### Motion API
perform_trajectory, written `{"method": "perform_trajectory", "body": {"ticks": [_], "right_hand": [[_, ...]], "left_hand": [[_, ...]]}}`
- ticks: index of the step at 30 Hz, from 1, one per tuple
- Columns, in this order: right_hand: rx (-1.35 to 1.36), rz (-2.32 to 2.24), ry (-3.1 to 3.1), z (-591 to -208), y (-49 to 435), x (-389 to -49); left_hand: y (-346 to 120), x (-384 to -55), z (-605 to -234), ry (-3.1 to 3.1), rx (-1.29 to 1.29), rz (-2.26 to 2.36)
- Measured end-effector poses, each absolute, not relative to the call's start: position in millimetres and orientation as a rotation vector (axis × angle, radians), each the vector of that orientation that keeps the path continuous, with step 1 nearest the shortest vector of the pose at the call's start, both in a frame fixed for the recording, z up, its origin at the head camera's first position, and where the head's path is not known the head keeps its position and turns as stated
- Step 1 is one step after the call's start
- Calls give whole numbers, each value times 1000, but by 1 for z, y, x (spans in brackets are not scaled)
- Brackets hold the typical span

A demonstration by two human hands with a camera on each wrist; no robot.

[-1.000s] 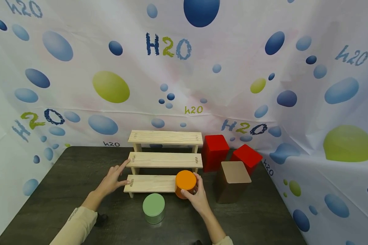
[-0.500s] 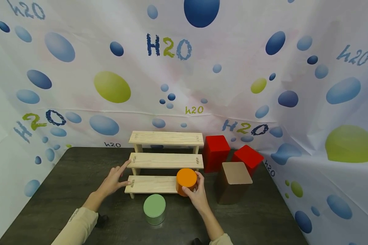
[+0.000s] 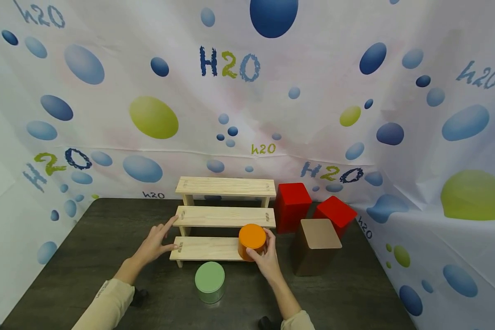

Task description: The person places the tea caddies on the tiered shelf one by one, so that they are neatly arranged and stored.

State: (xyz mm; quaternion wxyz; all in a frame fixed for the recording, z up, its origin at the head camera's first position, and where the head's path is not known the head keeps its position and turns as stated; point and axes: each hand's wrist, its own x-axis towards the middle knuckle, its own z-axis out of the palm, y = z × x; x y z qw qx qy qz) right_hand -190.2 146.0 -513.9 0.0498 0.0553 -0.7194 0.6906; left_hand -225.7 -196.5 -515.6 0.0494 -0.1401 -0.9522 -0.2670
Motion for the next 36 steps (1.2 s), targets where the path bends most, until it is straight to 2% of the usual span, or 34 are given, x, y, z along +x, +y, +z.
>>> {"method": "perform_trajectory", "body": {"ticks": [20,36], "right_hand": [[258,2176,-2123,-512,153,-193],[237,2126,-2183,-507,166,-173]], "left_hand": [[-196,-224,-511,-2926,-417,-810],[-196,-224,-511,-2919,-412,-797]]}}
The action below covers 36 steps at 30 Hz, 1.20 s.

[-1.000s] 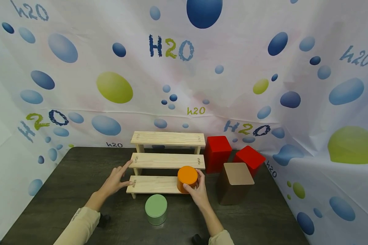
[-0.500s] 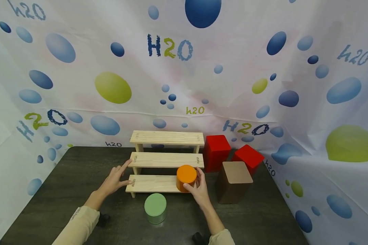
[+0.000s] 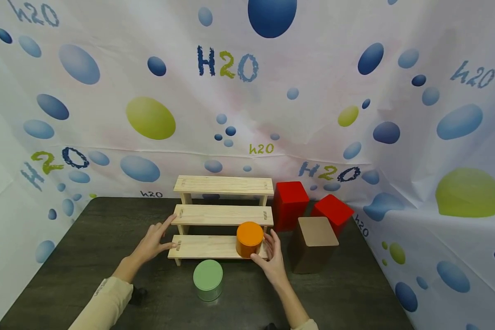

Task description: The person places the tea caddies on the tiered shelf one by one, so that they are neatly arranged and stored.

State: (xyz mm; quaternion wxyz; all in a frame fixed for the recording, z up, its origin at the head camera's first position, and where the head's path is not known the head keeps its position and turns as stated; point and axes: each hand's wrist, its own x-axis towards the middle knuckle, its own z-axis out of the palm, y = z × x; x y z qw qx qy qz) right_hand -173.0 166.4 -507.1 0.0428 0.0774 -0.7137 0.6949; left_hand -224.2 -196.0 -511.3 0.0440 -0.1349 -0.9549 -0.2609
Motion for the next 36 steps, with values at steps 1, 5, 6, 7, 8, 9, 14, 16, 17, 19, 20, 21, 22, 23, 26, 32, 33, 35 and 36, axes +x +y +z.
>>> {"method": "perform_trajectory", "body": {"ticks": [1,5,6,7,8,9,14,16,17,19,20,21,22,23,26,32,33,35,36], "right_hand": [[241,2126,-2186,-507,167,-171],[241,2127,-2194,-509,168,-166],[238,2119,-2201,-510,169,-164],[238,2113,-2202,-510,169,-163],[239,2109,-2203,-511,169,-161],[244,2093,-2212,-511,169,-160],[247,2046,-2248,-513,170,-153],[235,2041,-2265,-513,170,-150],[232,2039,-2272,-514,170,-149],[229,2041,-2286,-514,170,-147],[224,2035,-2298,-514,169,-146],[220,2034,-2304,-514,169,-145],[219,2029,-2311,-514,169,-144],[220,2023,-2316,-514,168,-143],[237,2012,-2323,-516,167,-140],[288,2033,-2329,-520,166,-135],[285,2040,-2337,-521,165,-135],[276,2060,-2356,-521,164,-134],[264,2072,-2365,-521,163,-134]], "left_hand": [[-196,-224,-511,-2917,-413,-795],[-197,-224,-511,-2916,-410,-796],[-197,-224,-511,-2916,-413,-797],[-197,-223,-510,-2917,-414,-797],[-197,-223,-510,-2918,-414,-798],[-197,-223,-510,-2916,-416,-799],[-196,-224,-510,-2917,-414,-797],[-196,-224,-510,-2920,-412,-796],[-196,-225,-511,-2923,-409,-797],[-196,-225,-511,-2926,-409,-793],[-196,-225,-511,-2928,-408,-789],[-196,-225,-511,-2929,-410,-787],[-196,-225,-511,-2930,-410,-785],[-196,-225,-511,-2931,-410,-789],[-196,-224,-510,-2931,-412,-793],[-196,-225,-509,-2927,-421,-790],[-196,-225,-510,-2926,-423,-791],[-196,-225,-510,-2929,-421,-789],[-196,-225,-511,-2929,-419,-788]]}}
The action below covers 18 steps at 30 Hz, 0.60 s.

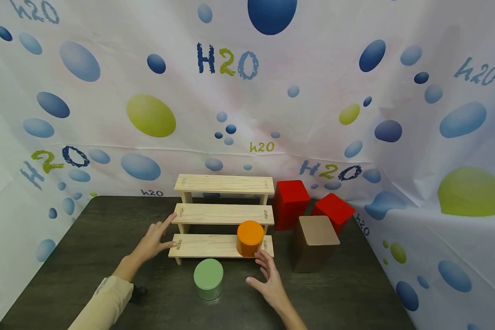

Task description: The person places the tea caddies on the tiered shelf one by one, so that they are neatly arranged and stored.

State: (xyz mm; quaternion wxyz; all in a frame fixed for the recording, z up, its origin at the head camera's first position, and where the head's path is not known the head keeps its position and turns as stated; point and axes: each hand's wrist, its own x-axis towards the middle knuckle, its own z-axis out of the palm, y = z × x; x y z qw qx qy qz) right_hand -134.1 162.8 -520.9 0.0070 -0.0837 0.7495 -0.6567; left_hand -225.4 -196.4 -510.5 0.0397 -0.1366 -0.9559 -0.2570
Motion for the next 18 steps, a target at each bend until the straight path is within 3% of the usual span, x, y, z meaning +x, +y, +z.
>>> {"method": "perform_trajectory", "body": {"ticks": [18], "right_hand": [[-464,-1920,2193,-525,144,-135]], "left_hand": [[-195,-225,-511,-2916,-408,-808]]}}
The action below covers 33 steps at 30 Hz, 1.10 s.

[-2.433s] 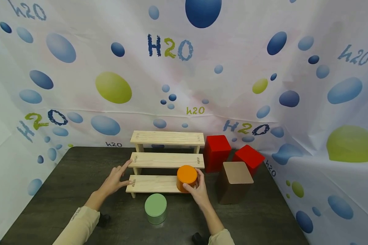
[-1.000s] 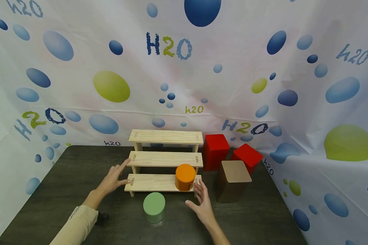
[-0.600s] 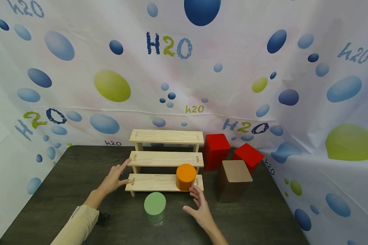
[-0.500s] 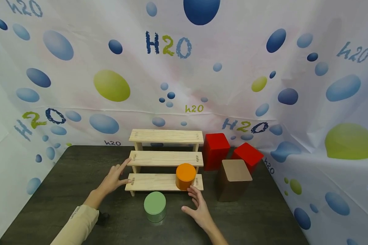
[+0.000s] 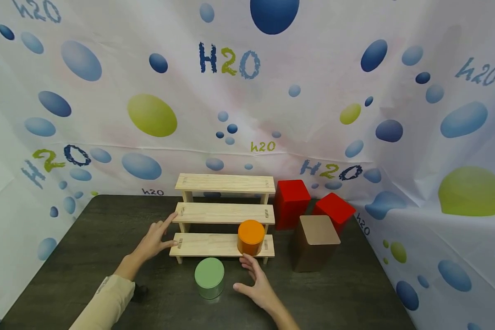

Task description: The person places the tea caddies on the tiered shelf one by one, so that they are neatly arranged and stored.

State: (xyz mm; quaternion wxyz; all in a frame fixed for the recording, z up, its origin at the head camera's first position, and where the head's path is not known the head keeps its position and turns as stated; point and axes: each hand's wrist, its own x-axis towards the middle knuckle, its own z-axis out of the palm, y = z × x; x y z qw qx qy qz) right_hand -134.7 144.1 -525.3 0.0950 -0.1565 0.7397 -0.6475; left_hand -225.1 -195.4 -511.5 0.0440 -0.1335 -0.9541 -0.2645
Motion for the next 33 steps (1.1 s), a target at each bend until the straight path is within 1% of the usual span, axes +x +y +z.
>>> {"method": "perform_trajectory", "body": {"ticks": [33], "right_hand": [[-586,-1771,2092,-538,99,-139]], "left_hand": [[-196,-227,-513,-2921,-408,-868]]}}
